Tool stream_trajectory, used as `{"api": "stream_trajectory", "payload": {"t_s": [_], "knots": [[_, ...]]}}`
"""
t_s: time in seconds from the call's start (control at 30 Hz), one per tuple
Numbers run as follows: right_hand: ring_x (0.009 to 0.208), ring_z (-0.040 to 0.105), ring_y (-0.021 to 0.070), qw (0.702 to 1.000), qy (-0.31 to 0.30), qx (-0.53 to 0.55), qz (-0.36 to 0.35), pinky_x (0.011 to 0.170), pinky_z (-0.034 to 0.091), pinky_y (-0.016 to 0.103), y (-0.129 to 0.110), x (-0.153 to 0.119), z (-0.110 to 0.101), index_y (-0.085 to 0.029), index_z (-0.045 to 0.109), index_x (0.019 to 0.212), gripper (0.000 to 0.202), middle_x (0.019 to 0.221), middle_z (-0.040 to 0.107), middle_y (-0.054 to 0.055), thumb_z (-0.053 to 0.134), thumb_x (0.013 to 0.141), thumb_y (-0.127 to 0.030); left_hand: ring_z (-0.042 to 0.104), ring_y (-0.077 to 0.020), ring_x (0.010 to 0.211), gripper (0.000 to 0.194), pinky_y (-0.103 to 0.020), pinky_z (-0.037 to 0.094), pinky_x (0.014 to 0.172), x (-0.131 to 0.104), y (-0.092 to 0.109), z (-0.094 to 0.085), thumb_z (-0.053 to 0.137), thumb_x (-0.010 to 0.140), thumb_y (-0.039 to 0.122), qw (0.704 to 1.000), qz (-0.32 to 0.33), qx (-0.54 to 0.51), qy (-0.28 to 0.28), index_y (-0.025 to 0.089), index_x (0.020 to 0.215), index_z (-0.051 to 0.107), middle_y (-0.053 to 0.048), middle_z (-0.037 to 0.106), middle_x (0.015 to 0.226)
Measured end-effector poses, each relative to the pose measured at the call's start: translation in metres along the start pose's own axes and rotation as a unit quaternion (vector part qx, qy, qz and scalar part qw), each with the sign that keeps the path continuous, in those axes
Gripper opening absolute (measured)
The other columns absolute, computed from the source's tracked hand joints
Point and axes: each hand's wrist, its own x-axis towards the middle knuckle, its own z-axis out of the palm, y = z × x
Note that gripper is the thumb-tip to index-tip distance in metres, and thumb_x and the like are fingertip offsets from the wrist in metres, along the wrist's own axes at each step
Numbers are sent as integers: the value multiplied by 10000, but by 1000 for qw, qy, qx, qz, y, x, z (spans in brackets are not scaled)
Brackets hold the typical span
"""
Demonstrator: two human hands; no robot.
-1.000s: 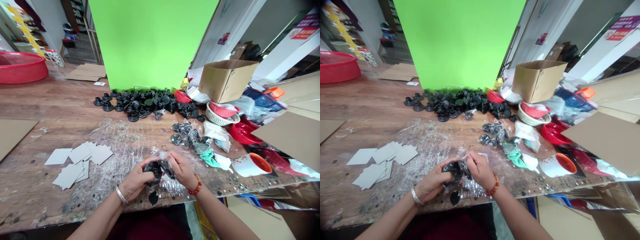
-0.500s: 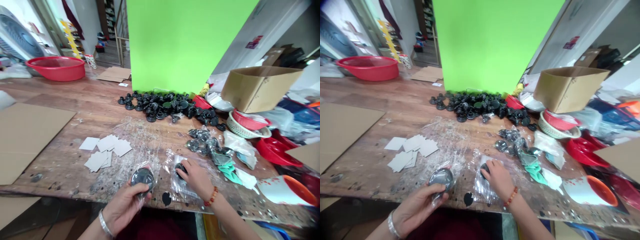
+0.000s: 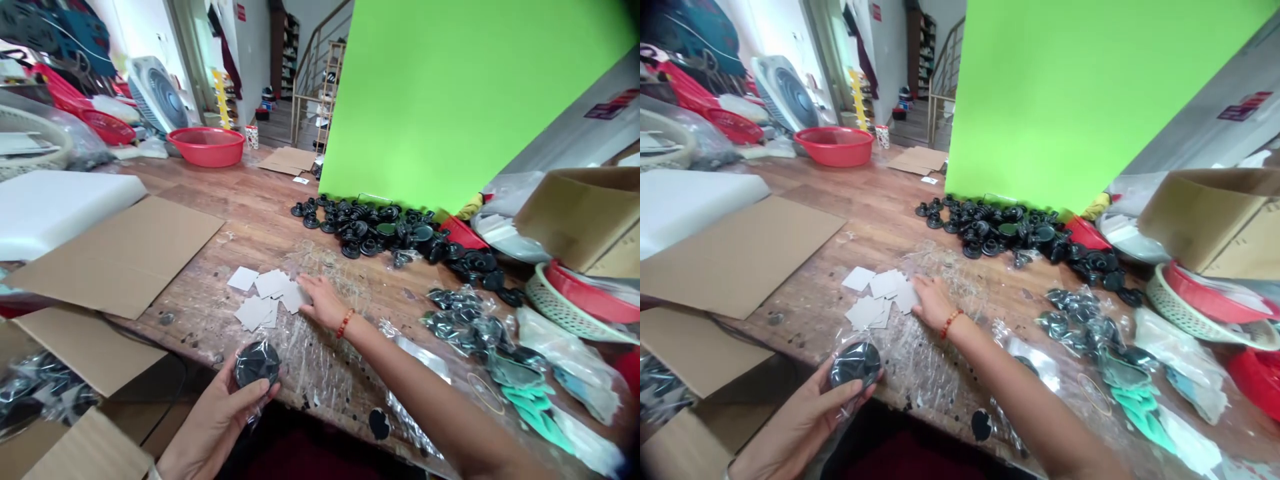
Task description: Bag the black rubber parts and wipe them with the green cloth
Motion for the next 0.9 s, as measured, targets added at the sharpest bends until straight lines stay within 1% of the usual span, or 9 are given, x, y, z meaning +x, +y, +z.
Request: {"api": "stream_trajectory", "payload": {"t_s": [0.1, 0.27, 0.4, 0.47, 0.57, 0.63, 0.7, 0.8, 0.9], "knots": [[1086, 480, 272, 1000, 5, -3, 18, 962, 375, 399, -1, 8, 5, -114, 606, 1160, 465, 1184, 564, 154, 731, 712, -125, 678, -165, 864, 696, -267, 577, 817, 4, 2, -10, 821, 641, 93, 1000, 17, -22, 14, 202, 1256, 515, -83, 684, 1095], [897, 548, 199, 998, 26, 38, 53, 821, 434, 324, -18, -5, -17, -124, 647, 899, 174, 955, 602, 105, 473, 902, -117, 660, -217, 984, 355, -357, 558, 916, 12, 3, -15, 768, 730, 174, 997, 28, -68, 31, 151, 1058, 632, -104, 678, 1137], [565, 530, 102, 974, -83, 198, 69, 566, 427, 205, -50, -29, -20, -142, 621, 901, 160, 658, 584, -24, 483, 933, -217, 551, -306, 1210, 409, -409, 559, 919, 10, 0, -1, 635, 837, 428, 993, 7, -114, -2, 181, 1163, 631, -120, 623, 1274], [606, 552, 96, 958, -92, 264, 59, 588, 436, 194, -65, -45, -13, -152, 619, 916, 78, 703, 605, -29, 564, 882, -195, 502, -284, 1273, 467, -324, 562, 908, 11, -6, 8, 652, 824, 430, 995, 0, -96, -21, 233, 1243, 592, -84, 605, 1314], [855, 590, 143, 986, -5, 169, 8, 756, 469, 239, -65, -64, -8, -172, 632, 957, 127, 958, 636, 30, 619, 853, -243, 526, -268, 1255, 638, -261, 576, 862, 18, -20, 18, 771, 718, 229, 999, -21, -43, 1, 290, 1307, 534, -44, 619, 1303], [983, 573, 165, 998, 22, 59, 28, 834, 467, 264, -43, -75, -21, -181, 633, 1045, 217, 1122, 604, 65, 588, 889, -326, 596, -295, 1168, 713, -321, 602, 831, 25, -29, 21, 768, 681, 129, 998, -38, -31, 24, 286, 1327, 511, -55, 660, 1233], [1038, 559, 166, 990, 29, -61, 127, 894, 448, 268, -4, -89, -48, -190, 631, 1103, 243, 1156, 602, 73, 525, 932, -326, 649, -312, 1078, 733, -377, 611, 826, 29, -33, 22, 736, 683, 76, 998, -48, -31, 25, 266, 1346, 487, -71, 689, 1167], [1088, 545, 240, 935, 37, -192, 296, 949, 410, 357, 65, -122, -94, -130, 639, 1101, 240, 1126, 610, 156, 500, 914, -187, 677, -316, 1018, 742, -391, 609, 841, 26, -30, 22, 722, 687, 44, 998, -55, -30, 17, 248, 1353, 465, -82, 701, 1130], [898, 614, 286, 902, 20, -208, 377, 789, 458, 380, 119, -154, -119, -74, 663, 1016, 220, 948, 642, 196, 581, 815, -104, 679, -309, 1014, 661, -428, 604, 856, 18, -22, 24, 696, 729, 48, 997, -52, -41, 39, 240, 1326, 489, -86, 692, 1146]]}}
